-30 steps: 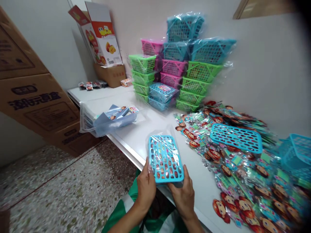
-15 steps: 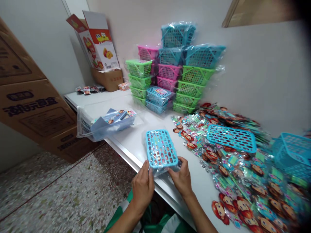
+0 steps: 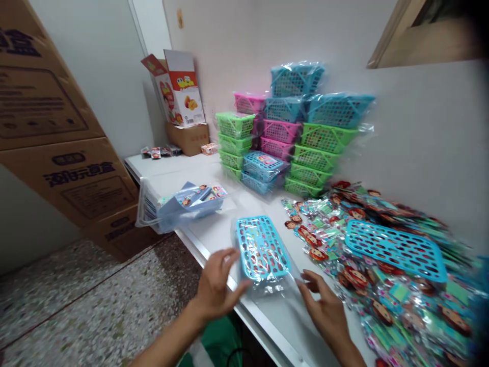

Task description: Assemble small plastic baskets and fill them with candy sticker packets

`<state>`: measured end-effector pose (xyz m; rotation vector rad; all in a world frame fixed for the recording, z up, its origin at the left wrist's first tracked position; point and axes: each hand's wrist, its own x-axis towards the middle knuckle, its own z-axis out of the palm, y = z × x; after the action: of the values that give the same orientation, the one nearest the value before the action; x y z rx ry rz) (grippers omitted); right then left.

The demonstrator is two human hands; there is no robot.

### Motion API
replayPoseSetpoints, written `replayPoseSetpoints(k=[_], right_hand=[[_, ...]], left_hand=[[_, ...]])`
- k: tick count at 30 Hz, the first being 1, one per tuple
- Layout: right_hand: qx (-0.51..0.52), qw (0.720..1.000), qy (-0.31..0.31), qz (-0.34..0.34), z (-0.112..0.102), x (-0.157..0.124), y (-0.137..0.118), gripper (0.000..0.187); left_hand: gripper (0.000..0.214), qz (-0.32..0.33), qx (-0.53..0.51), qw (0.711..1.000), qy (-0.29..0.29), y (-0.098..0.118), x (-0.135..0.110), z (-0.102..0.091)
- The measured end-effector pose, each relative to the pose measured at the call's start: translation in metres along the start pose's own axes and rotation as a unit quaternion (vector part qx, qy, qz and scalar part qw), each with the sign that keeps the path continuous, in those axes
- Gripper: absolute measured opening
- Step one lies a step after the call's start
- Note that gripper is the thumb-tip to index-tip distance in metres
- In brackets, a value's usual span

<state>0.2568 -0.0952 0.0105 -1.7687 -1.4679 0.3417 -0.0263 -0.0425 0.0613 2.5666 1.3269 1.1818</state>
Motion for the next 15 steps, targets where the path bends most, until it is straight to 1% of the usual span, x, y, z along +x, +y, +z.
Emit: replayPoseSetpoints(k=[1,2,3,4,5,6,7,9,10,12,13,14,15], right_hand=[[0.005,1.000,0.006,0.022,-0.006,0.002,0.002,0.040],[0.008,0.999,0.013,0.038,-0.011,0.006,0.002,0.040],[0.010,0.999,0.014,0.043,-0.016,0.011,-0.001,0.039],[0.014,0.999,0.005,0.037,-0.020,0.018,-0.007,0.039],[0.019,0.999,-0.022,0.018,-0.024,0.027,-0.015,0.039],[0.025,0.997,-0.067,-0.010,-0.029,0.036,-0.027,0.039],[0.029,0.991,-0.124,-0.043,-0.034,0.046,-0.040,0.039],[0.037,0.966,-0.236,-0.099,-0.043,0.071,-0.073,0.040],[0.045,0.954,-0.272,-0.113,-0.045,0.085,-0.091,0.039],[0.076,0.944,-0.298,-0.122,-0.040,0.120,-0.129,0.034],[0.091,0.941,-0.299,-0.132,-0.030,0.141,-0.148,0.030],[0.089,0.935,-0.306,-0.158,-0.014,0.163,-0.166,0.027],[0.061,0.924,-0.315,-0.210,0.007,0.187,-0.182,0.025]], left_hand=[[0.049,-0.025,0.042,0.999,0.022,-0.018,0.015,-0.005],[0.043,-0.051,0.097,0.994,0.023,-0.037,0.033,-0.009],[0.041,-0.073,0.155,0.985,-0.004,-0.057,0.051,-0.011],[0.041,-0.081,0.174,0.981,-0.017,-0.075,0.068,-0.011],[0.043,-0.087,0.186,0.978,-0.026,-0.092,0.084,-0.010],[0.044,-0.094,0.200,0.975,-0.039,-0.106,0.098,-0.009],[0.043,-0.100,0.209,0.971,-0.052,-0.118,0.108,-0.007],[0.033,-0.114,0.227,0.964,-0.080,-0.133,0.120,-0.004],[0.027,-0.118,0.235,0.960,-0.093,-0.137,0.121,-0.003],[0.023,-0.120,0.244,0.956,-0.111,-0.139,0.118,-0.001],[0.024,-0.118,0.246,0.955,-0.116,-0.138,0.115,0.001],[0.026,-0.115,0.247,0.955,-0.119,-0.137,0.112,0.001],[0.028,-0.113,0.247,0.955,-0.121,-0.136,0.110,0.002]])
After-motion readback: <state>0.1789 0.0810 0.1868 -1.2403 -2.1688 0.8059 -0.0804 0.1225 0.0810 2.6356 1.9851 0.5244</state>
